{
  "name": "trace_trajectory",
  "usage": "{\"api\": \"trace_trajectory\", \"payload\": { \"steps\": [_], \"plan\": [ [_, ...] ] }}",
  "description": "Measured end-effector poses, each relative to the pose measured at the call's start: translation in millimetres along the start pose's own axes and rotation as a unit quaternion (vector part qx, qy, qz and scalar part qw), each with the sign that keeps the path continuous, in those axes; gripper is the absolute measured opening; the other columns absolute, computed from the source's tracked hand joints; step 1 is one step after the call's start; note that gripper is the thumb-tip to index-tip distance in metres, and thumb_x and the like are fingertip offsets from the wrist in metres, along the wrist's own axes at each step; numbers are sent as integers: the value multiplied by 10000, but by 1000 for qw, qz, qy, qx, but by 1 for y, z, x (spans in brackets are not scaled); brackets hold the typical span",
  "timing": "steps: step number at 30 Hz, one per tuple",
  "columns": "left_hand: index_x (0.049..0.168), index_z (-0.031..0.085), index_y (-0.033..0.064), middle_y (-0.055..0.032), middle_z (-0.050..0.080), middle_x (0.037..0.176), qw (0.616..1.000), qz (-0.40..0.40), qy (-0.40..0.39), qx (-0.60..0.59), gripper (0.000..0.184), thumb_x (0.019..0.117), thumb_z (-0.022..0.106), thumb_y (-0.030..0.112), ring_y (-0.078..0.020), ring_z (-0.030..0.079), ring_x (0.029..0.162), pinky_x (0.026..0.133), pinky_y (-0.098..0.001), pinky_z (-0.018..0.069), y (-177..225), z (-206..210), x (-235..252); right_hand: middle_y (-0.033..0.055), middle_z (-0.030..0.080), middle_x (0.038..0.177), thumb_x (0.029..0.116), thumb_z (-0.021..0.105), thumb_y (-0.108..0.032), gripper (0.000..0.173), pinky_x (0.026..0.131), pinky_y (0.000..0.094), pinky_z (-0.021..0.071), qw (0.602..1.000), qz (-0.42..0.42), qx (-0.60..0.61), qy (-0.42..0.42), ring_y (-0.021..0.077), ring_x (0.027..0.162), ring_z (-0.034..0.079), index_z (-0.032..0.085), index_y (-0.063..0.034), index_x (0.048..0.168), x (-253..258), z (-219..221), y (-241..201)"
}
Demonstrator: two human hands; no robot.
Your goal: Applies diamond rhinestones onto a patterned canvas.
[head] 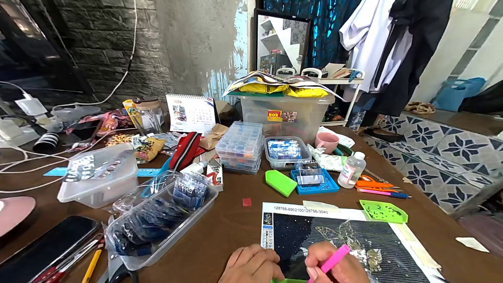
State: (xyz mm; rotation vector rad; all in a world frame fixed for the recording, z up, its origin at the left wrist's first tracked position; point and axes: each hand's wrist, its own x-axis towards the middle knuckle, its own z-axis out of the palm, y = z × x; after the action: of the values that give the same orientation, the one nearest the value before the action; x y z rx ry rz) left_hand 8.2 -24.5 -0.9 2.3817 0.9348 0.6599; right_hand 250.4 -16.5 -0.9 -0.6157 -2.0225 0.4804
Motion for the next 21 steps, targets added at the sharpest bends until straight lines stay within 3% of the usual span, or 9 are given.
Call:
{"api": "trace_trajectory", "payload": {
  "steps": [10, 16, 21],
  "plan": [
    [1115, 706, 12, -190, 656, 1324, 1000, -3, -5, 3, 460, 851, 748, 385, -386, 571, 1282, 1071, -606, 384, 1, -1, 1, 36, 566, 723, 1045, 502, -92, 104, 580, 150, 467, 992, 90, 72, 42, -2, 621, 544, 556, -5, 1064, -1, 0, 0],
    [1118, 705, 13, -191, 659, 1318, 1000, 1, 1, -3, 461, 850, 747, 386, -386, 574, 1276, 1068, -604, 386, 0, 0, 1, 19, 603, 763, 1036, 507, -71, 100, 608, 169, 514, 987, 131, 38, 88, -5, 650, 584, 548, 15, 1067, 3, 4, 3],
    [1131, 704, 12, -190, 658, 1322, 1000, -3, -4, -1, 468, 846, 751, 380, -396, 574, 1275, 1073, -612, 382, 0, -1, 1, 59, 613, 753, 1036, 513, -75, 138, 608, 196, 524, 984, 156, -7, 90, 31, 641, 597, 553, 53, 1069, 6, 6, 4]
  ]
}}
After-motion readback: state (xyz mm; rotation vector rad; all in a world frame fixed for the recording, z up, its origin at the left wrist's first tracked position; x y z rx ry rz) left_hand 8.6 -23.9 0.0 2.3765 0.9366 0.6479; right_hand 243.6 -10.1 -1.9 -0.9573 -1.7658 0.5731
